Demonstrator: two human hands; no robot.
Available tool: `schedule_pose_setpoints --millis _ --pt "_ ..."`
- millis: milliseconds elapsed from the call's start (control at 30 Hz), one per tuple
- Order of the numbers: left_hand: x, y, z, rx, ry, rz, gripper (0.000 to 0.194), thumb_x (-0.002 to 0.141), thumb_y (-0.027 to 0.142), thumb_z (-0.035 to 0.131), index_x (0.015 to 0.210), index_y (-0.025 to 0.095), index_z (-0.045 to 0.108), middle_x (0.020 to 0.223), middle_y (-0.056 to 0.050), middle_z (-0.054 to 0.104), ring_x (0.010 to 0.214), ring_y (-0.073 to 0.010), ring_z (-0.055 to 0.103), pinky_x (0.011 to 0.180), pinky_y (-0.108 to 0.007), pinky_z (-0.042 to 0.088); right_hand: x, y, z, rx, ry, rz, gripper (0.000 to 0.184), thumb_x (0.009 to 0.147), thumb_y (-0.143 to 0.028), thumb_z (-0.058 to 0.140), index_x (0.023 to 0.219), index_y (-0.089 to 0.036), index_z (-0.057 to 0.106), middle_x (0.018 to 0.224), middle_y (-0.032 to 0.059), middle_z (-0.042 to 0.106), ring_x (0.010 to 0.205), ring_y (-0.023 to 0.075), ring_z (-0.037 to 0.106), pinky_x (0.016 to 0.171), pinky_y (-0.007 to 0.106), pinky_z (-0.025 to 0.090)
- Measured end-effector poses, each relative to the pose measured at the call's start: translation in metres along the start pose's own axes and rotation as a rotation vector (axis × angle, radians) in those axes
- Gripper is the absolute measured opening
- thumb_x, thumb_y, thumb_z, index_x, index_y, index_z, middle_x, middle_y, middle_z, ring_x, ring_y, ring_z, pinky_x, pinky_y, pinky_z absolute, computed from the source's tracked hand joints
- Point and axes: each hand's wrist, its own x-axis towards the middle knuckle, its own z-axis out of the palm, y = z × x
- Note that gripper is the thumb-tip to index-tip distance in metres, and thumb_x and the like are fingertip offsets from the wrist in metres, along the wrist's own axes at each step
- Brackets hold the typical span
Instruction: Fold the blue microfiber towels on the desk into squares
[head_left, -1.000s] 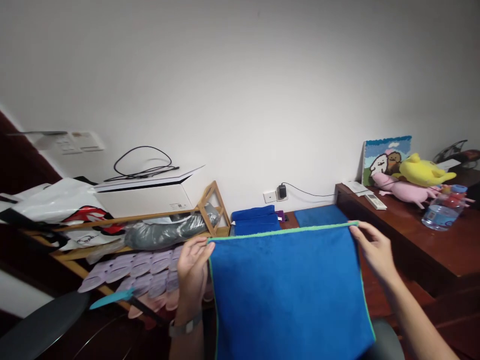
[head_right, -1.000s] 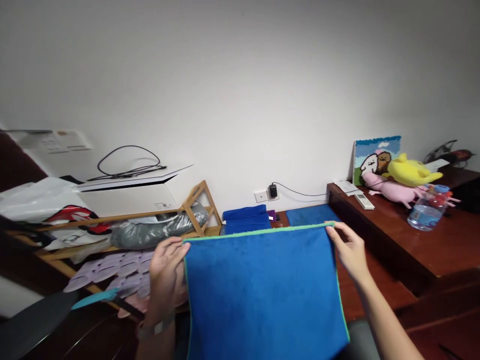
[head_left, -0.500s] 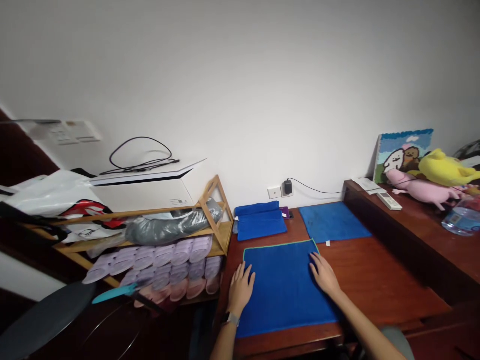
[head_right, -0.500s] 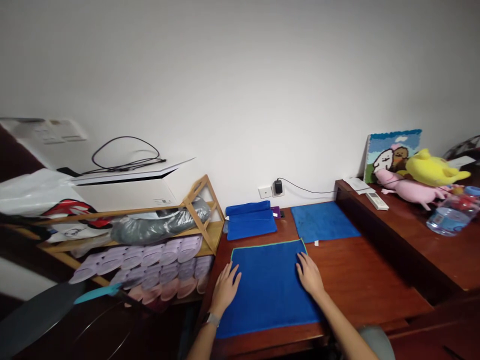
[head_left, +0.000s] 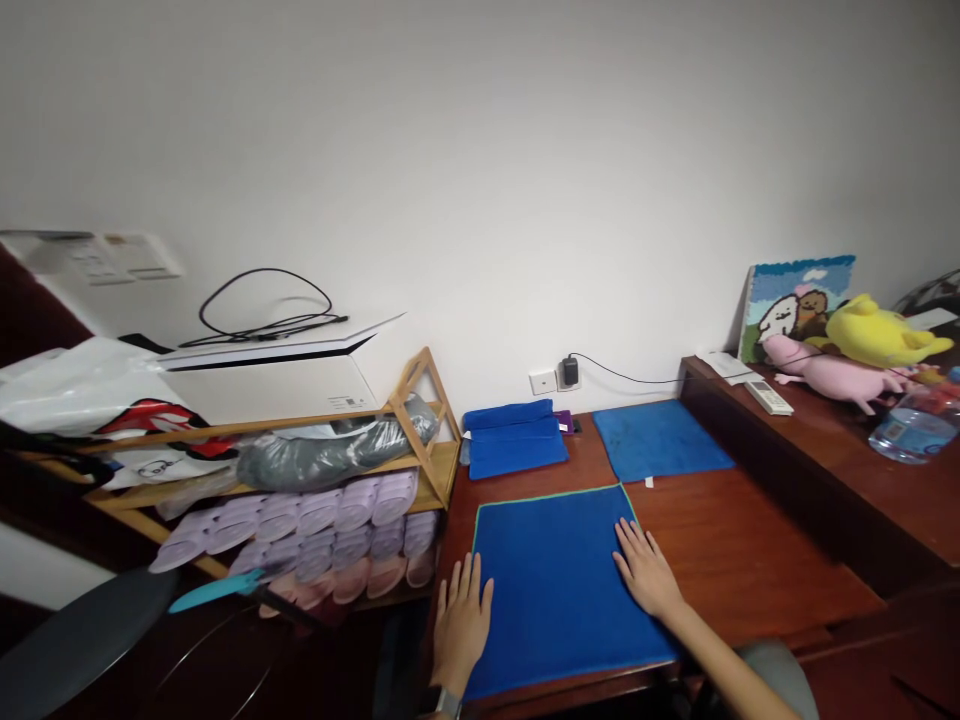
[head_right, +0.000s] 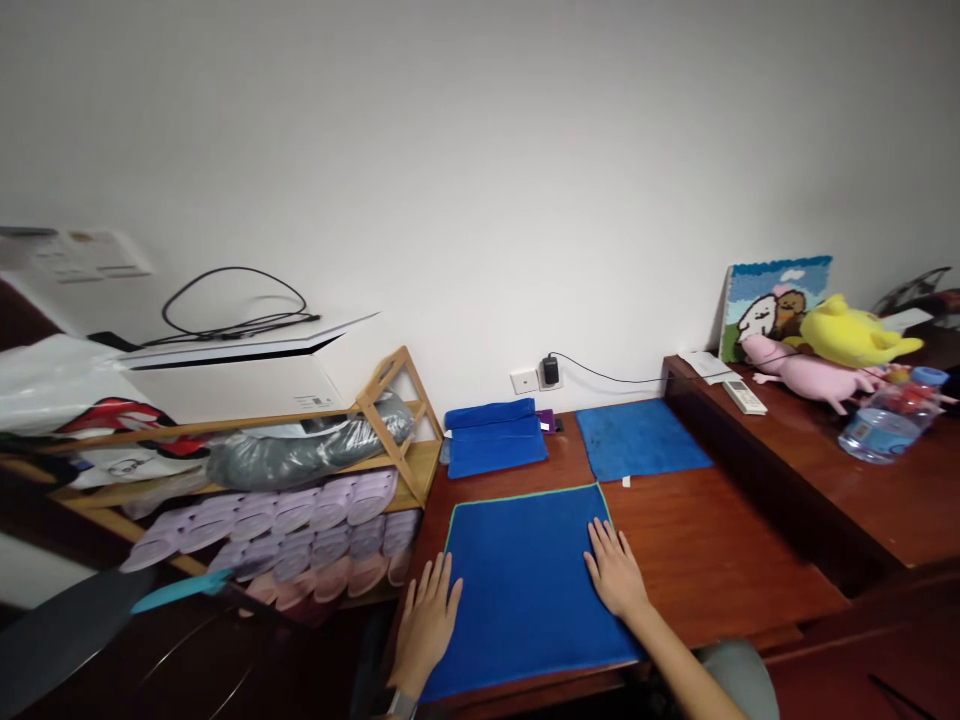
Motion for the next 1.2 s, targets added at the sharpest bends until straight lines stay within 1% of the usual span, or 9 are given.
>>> schedule_pose_setpoints --millis 133,200,300,467,600,767,1033,1100,1200 --pt "0.014 0.013 -0.010 -0.017 0.045 0.064 0.056 0.105 0.036 0.033 0.155 0.018 0.049 0.163 -0.012 0.044 0.152 -0.0310 0.040 0.125 -0.055 0.032 0.030 -0.004 -0.016 -0.026 -0.005 0.055 0.068 0.106 -0.049 0.023 0.163 -0.015 0.035 0.169 0.0091 0.031 0.159 0.0252 0.023 0.130 0.048 0.019" --pt "0.034 0.038 -0.017 -0.061 0.068 0.140 0.055 0.107 0.035 0.031 0.155 0.017 0.049 0.163 -0.012 0.045 0.153 -0.0293 0.039 0.126 -0.054 0.033 0.052 -0.008 -0.022 -0.063 -0.039 0.092 0.068 0.106 -0.045 0.022 0.163 -0.010 0.032 0.170 0.0112 0.028 0.159 0.0249 0.021 0.130 0.046 0.017" --pt "0.069 0.097 -0.021 -0.129 0.049 0.295 0.053 0.109 0.036 0.029 0.156 0.019 0.048 0.163 -0.011 0.046 0.153 -0.0262 0.039 0.126 -0.051 0.034 0.076 -0.013 -0.022 -0.112 -0.090 0.152 0.068 0.105 -0.041 0.023 0.164 -0.008 0.028 0.171 0.0115 0.024 0.160 0.0241 0.018 0.130 0.045 0.015" --pt "0.113 0.190 0.001 -0.213 -0.051 0.442 0.055 0.110 0.042 0.027 0.158 0.022 0.044 0.163 -0.008 0.046 0.153 -0.0233 0.038 0.127 -0.049 0.034 0.083 -0.008 -0.009 -0.149 -0.093 0.149 0.068 0.105 -0.041 0.019 0.165 -0.010 0.024 0.173 0.0075 0.020 0.161 0.0217 0.014 0.130 0.041 0.010" --pt "0.122 0.214 0.022 -0.251 -0.070 0.429 0.055 0.110 0.042 0.026 0.161 0.025 0.039 0.167 -0.006 0.040 0.156 -0.0225 0.034 0.128 -0.049 0.031 0.084 -0.005 -0.005 -0.147 -0.094 0.160 0.068 0.105 -0.040 0.019 0.166 -0.011 0.022 0.173 0.0061 0.020 0.161 0.0210 0.013 0.130 0.041 0.009" --pt "0.125 0.180 0.025 -0.191 -0.084 0.338 0.057 0.109 0.043 0.027 0.162 0.025 0.037 0.169 -0.006 0.036 0.157 -0.0234 0.031 0.128 -0.049 0.028 0.085 -0.007 -0.009 -0.143 -0.106 0.167 0.069 0.105 -0.042 0.018 0.166 -0.011 0.019 0.174 0.0053 0.017 0.162 0.0217 0.010 0.130 0.041 0.007" --pt "0.118 0.024 0.023 -0.011 -0.087 0.016 0.063 0.107 0.048 0.027 0.162 0.018 0.036 0.169 -0.011 0.034 0.157 -0.0285 0.031 0.127 -0.051 0.028 0.086 -0.004 -0.004 -0.177 -0.128 0.169 0.070 0.105 -0.044 0.017 0.167 -0.011 0.017 0.174 0.0051 0.016 0.162 0.0211 0.010 0.130 0.042 0.008" --pt "0.110 -0.001 0.025 -0.001 -0.098 0.002 0.063 0.107 0.047 0.024 0.163 0.019 0.035 0.169 -0.011 0.034 0.156 -0.0283 0.032 0.126 -0.051 0.029 0.085 -0.004 -0.003 -0.195 -0.128 0.169 0.070 0.105 -0.043 0.017 0.167 -0.011 0.017 0.174 0.0050 0.016 0.161 0.0213 0.011 0.130 0.042 0.008" --pt "0.103 -0.014 0.024 0.003 -0.108 0.023 0.062 0.107 0.044 0.022 0.163 0.021 0.034 0.169 -0.009 0.034 0.156 -0.0273 0.033 0.126 -0.051 0.029 0.085 -0.003 -0.003 -0.211 -0.126 0.163 0.070 0.105 -0.043 0.017 0.166 -0.010 0.018 0.174 0.0058 0.016 0.161 0.0215 0.012 0.130 0.043 0.008"
